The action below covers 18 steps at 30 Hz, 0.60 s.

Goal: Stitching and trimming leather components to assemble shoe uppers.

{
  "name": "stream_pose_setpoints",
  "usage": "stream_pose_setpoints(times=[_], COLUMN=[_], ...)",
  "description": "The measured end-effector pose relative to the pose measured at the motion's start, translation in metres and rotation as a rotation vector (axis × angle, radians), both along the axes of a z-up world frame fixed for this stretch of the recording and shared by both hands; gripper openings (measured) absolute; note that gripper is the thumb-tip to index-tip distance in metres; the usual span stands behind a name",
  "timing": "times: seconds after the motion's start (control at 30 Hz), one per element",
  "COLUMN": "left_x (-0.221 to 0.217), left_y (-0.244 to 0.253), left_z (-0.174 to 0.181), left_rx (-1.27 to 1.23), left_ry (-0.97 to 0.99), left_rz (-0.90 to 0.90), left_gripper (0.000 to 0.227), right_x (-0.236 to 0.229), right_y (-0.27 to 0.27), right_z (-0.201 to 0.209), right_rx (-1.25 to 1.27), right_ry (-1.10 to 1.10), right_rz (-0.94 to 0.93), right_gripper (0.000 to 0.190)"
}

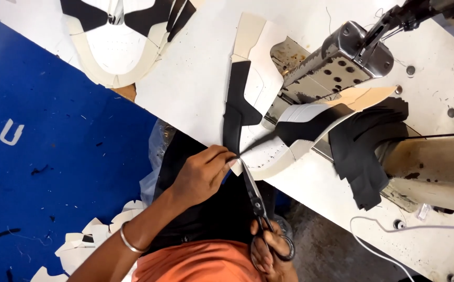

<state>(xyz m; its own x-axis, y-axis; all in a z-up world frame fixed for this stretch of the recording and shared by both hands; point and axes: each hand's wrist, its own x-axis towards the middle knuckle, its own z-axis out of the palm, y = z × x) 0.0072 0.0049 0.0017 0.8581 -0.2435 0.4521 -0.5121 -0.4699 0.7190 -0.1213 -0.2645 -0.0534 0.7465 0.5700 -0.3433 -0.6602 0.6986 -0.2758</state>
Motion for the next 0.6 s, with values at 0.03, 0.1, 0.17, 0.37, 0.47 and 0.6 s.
stream_pose_setpoints(times=[0.03,0.1,0.17,0.37,0.47,0.6], left_x=[0.0,-0.001,0.0,-0.009,-0.005,0.04], left_y=[-0.001,-0.004,-0.008,-0.019,-0.02,0.005], left_z=[0.0,-0.001,0.001,0.012,0.001,0.008], left_rx=[-0.036,-0.078,-0.066,0.11,0.155,-0.002], left_ry=[0.045,0.093,0.052,-0.091,-0.092,0.193], left_rz=[0.027,0.057,0.095,0.029,-0.062,0.187], left_gripper=[0.016,0.013,0.012,0.028,0.014,0.028], right_x=[-0.001,-0.001,0.007,0.1,0.129,0.145], right_y=[-0.004,-0.007,-0.005,0.069,0.074,0.082], right_z=[0.0,0.01,0.029,0.089,0.081,0.113], right_rx=[-0.006,-0.018,-0.064,-1.876,-1.986,-2.02], right_ry=[0.001,0.007,-0.163,-0.522,-0.668,-0.468], right_rz=[0.007,0.016,-0.009,-0.077,-0.043,0.227], right_gripper=[0.034,0.034,0.035,0.036,0.05,0.053])
